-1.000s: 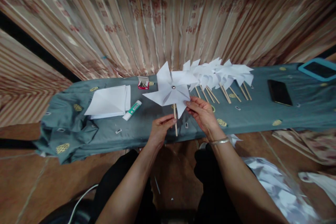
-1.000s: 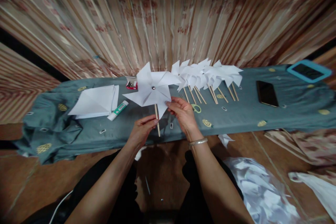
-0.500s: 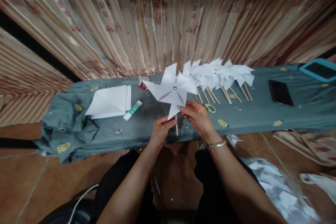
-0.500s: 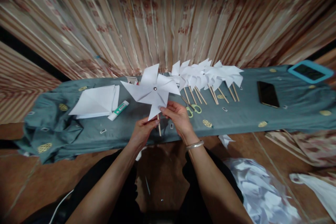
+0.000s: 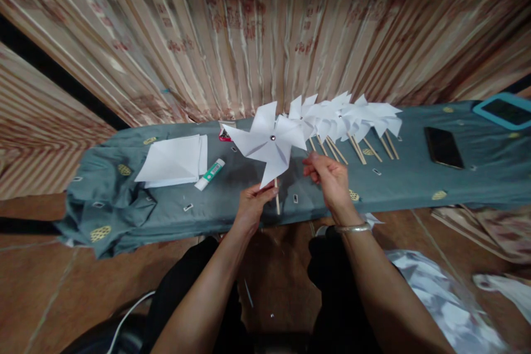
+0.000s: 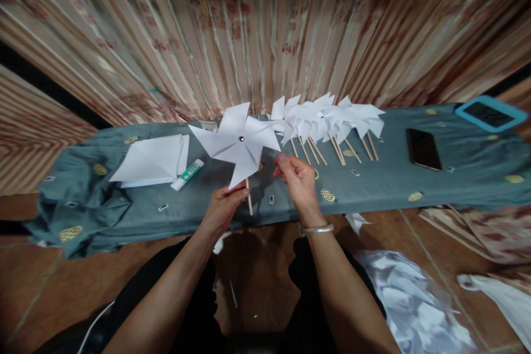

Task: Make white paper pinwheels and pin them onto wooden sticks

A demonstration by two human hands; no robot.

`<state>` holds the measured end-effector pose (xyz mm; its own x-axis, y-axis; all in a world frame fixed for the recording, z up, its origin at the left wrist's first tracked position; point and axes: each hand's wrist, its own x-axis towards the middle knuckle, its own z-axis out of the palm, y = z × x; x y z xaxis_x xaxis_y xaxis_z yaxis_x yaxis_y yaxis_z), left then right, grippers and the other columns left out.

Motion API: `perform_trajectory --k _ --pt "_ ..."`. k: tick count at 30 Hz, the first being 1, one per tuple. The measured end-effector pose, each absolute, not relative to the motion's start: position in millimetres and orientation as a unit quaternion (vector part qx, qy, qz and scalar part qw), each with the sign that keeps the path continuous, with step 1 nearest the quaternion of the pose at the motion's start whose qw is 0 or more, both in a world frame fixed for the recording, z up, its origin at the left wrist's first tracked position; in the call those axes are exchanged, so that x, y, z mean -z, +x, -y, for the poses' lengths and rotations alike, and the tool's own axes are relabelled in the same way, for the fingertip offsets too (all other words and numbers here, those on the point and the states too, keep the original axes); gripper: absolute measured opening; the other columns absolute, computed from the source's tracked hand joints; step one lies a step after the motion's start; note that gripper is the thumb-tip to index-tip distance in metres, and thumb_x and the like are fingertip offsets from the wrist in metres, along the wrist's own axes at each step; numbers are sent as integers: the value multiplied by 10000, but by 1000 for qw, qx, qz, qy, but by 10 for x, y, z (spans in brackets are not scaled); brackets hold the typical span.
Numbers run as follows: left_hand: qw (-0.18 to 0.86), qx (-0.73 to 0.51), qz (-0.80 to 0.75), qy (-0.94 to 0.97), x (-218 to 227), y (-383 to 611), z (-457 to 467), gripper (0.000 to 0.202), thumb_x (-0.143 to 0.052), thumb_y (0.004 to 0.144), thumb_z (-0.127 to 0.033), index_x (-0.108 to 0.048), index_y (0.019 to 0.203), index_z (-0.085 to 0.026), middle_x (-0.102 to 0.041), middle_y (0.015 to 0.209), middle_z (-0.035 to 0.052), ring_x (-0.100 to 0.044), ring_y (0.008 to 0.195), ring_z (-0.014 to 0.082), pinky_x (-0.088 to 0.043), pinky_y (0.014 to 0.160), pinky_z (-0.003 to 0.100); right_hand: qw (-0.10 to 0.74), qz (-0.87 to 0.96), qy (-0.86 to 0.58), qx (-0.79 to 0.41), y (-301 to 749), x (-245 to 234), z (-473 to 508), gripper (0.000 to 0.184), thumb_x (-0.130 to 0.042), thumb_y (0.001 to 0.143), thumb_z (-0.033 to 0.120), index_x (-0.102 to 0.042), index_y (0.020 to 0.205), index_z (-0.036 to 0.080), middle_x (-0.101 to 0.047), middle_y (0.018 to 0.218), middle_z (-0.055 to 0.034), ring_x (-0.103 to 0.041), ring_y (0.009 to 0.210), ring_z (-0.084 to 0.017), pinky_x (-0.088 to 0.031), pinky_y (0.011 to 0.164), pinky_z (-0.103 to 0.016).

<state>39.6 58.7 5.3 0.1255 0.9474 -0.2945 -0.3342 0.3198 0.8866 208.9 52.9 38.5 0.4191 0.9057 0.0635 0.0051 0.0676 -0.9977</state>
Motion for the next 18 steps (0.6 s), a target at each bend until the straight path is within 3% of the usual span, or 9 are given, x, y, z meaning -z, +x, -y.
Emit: perform_trajectory --k 2,4,7,10,18 --pt "674 -470 -457 340 -54 394 -578 285 -873 470 -293 -794 724 -191 -755 742 41 -606 664 147 -452 667 273 645 371 -590 -311 2207 -379 -568 412 -691 748 596 -656 657 196 -593 537 26 -355 433 -76 -258 432 -246" --pt "680 -460 -452 348 -55 394 -566 282 -871 487 -297 -795 736 -188 -758 757 46 -622 692 157 -463 700 284 669 364 -593 -262 2301 -372 -621 334 -730 726 529 -666 715 201 -626 587 24 -438 475 -93 -332 473 -243" --pt "686 -450 -447 357 -52 393 -550 273 -870 500 -302 -795 737 -190 -762 770 50 -638 722 170 -475 736 298 684 379 -576 -237 2377 -356 -692 299 -773 686 453 -684 843 215 -686 702 5 -609 656 -150 -477 652 -287" --pt "692 -444 -442 359 -56 389 -543 279 -875 497 -302 -795 738 -187 -761 770 51 -645 736 175 -481 762 304 683 388 -553 -277 2386 -341 -725 336 -801 661 420 -689 910 224 -723 806 -14 -664 782 -175 -508 793 -336" --pt "700 -456 -437 334 -50 395 -566 289 -896 466 -279 -794 724 -199 -764 746 32 -627 673 137 -489 746 290 681 352 -558 -318 2313 -361 -698 343 -827 588 379 -702 862 215 -706 713 12 -640 682 -153 -507 781 -341"
